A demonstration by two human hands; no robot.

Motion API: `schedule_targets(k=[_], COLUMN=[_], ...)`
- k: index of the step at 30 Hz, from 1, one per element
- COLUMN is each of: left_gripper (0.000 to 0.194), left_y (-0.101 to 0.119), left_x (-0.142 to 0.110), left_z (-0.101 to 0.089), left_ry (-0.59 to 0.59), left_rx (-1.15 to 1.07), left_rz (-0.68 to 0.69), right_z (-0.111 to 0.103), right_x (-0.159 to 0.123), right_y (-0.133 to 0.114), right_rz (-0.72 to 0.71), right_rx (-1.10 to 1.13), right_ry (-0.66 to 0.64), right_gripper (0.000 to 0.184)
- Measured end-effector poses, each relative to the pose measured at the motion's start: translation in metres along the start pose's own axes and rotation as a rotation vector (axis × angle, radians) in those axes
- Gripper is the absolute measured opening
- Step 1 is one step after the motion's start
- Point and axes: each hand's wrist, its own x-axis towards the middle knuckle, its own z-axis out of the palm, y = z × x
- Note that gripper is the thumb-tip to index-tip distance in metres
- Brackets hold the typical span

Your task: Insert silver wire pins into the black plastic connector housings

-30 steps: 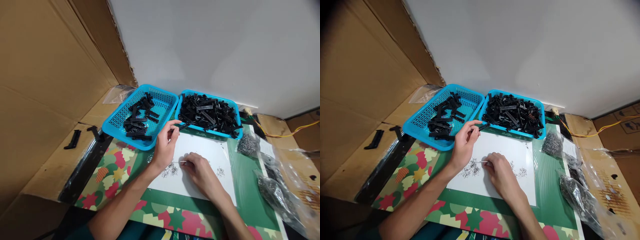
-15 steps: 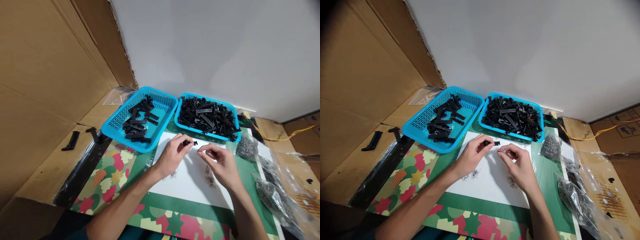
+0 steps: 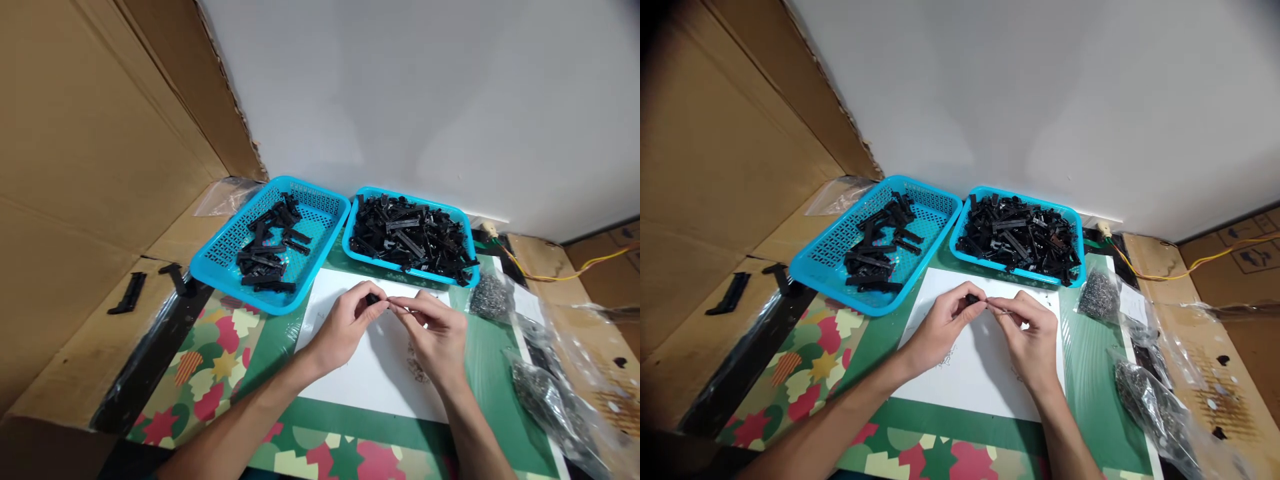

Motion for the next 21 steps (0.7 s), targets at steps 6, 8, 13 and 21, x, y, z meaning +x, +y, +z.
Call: schedule_targets(k=[6, 8, 13, 21], left_gripper=[0.024, 0.023, 0.020, 0.032], left_y=[0.0014, 0.0016, 0.0007, 0.0029], left_x=[0.0003, 0.0006, 0.0012, -0.0003], left_z=[-0.0021, -0.0025, -0.0011, -0.0035], left_ry=[0.020, 0.024, 0.003, -0.010], left_rx=[0.030, 0.060, 0.134, 0.094], left_rz=[0.012, 0.028, 0.060, 0.006], right_z=[-0.0057, -0.0062, -0.0065, -0.0086], right_x=[0.0026, 0.0031, 0.0034, -0.0002], right_y=[-0.0020, -0.0030, -0.0039, -0.0040], right_rz=[0.015, 0.048, 0.068, 0.015], right_rx=[-0.060, -0.063, -0.048, -0.049], right_ry=[-0.085, -0.083, -0.098, 0.009], right_gripper=[0.013, 0.014, 0.012, 0.007])
